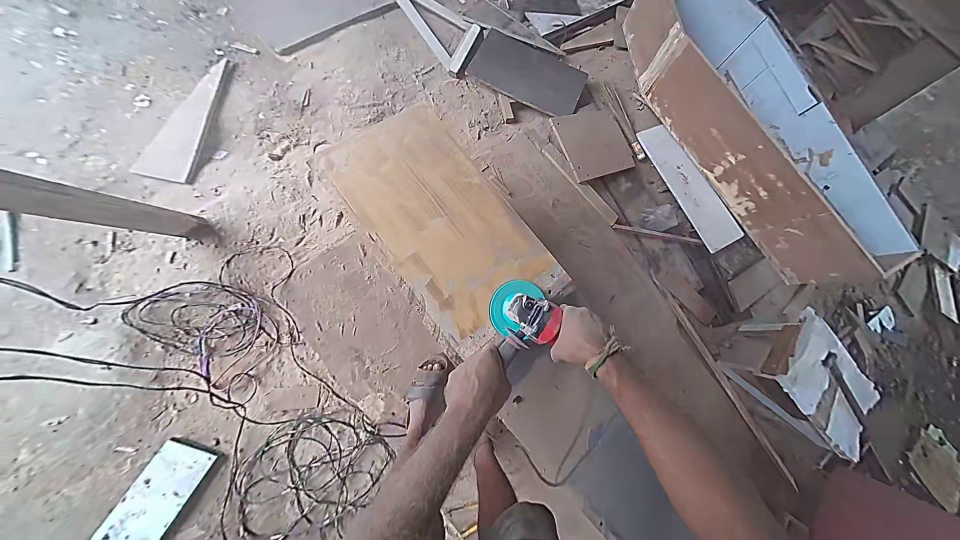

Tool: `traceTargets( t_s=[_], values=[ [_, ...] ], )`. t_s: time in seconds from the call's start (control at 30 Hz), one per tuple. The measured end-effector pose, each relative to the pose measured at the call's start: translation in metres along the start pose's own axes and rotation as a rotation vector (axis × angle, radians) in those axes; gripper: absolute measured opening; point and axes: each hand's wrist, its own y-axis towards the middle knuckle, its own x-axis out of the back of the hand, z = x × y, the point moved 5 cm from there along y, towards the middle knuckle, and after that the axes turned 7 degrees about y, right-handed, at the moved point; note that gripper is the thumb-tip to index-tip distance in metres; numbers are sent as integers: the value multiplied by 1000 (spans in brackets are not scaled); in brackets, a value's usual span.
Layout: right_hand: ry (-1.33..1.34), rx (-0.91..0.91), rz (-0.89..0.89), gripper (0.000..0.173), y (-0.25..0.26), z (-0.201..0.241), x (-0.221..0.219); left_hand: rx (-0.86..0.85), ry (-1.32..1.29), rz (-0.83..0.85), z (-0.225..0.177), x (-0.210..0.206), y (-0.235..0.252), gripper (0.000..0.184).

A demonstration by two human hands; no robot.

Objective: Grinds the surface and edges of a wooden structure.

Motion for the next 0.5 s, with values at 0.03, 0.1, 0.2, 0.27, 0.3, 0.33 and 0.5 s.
traceTargets(
  t_s=[0.03, 0.1, 0.2, 0.27, 0.3, 0.33, 0.5],
  values=[
    [23, -10, -11, 60, 3, -5, 3, -19, 8, 8, -6, 4, 3, 35],
    [80, -59, -43, 62, 11, -19, 15, -88, 31, 9, -24, 20, 12, 34],
    [145, -168, -102, 64, 20, -44, 37, -155, 63, 3, -60, 47, 25, 33],
    [152, -214, -132, 67, 23, -54, 51, -175, 68, 5, -78, 61, 29, 32],
    [145, -231, -130, 71, 24, -56, 55, -180, 65, 0, -82, 65, 31, 33],
    [141, -243, -125, 73, 23, -56, 57, -182, 63, 0, -84, 66, 31, 34],
    [113, -154, -44, 67, 11, -29, 40, -118, 51, 7, -49, 48, 23, 35]
  ],
)
